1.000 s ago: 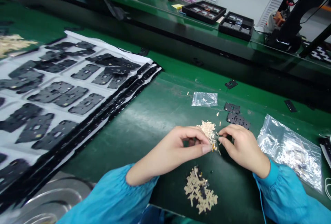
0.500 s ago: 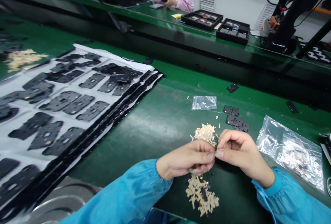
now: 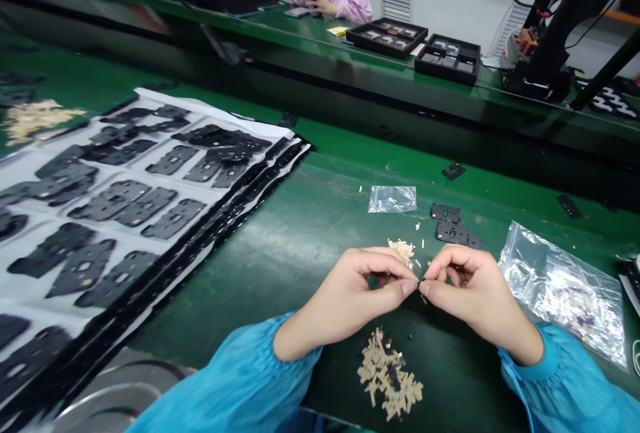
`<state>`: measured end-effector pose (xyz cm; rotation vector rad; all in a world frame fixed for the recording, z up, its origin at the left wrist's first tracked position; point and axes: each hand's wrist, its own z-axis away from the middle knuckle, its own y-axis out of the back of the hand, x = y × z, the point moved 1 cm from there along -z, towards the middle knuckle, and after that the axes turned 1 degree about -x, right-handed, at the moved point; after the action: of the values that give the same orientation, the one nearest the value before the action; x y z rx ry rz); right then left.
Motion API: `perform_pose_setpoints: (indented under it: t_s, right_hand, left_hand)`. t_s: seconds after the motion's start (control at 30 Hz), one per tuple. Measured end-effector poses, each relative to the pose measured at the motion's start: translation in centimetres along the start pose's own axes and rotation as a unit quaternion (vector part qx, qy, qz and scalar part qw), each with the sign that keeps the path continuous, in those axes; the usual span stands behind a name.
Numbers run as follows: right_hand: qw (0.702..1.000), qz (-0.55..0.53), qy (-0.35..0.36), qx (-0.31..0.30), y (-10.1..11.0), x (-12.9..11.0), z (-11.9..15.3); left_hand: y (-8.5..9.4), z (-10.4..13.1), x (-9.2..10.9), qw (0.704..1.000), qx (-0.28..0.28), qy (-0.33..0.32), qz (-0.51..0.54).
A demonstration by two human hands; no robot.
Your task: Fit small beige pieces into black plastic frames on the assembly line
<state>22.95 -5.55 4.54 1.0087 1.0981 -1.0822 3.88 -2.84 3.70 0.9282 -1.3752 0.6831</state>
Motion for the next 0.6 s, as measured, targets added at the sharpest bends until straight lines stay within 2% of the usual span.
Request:
perform_pose_setpoints:
  t_s: [0.13, 0.27, 0.4, 0.6]
  right_hand:
    - [1.0, -0.018, -0.022, 0.003, 0.13, 0.24, -0.07]
    - [1.0, -0.01, -0.01, 0.002, 0.22, 0.24, -0.12]
    - [1.0, -0.007, -0.008, 0.018, 0.31, 0.32, -0.2]
    - [1.0, -0.02, -0.022, 0.007, 0.57, 0.75, -0.35]
  left_hand:
    - [-0.04, -0.02, 0.47, 0.999, 0.017, -0.024, -0.031]
    - [-0.21, 0.08, 0.65, 0.997, 0.012, -0.038, -0.06]
    - [-0.31, 0.05, 0.56, 0.997, 0.025, -0.037, -0.062]
    - [-0.25, -0.15, 0.59, 0.998, 0.022, -0.028, -0.044]
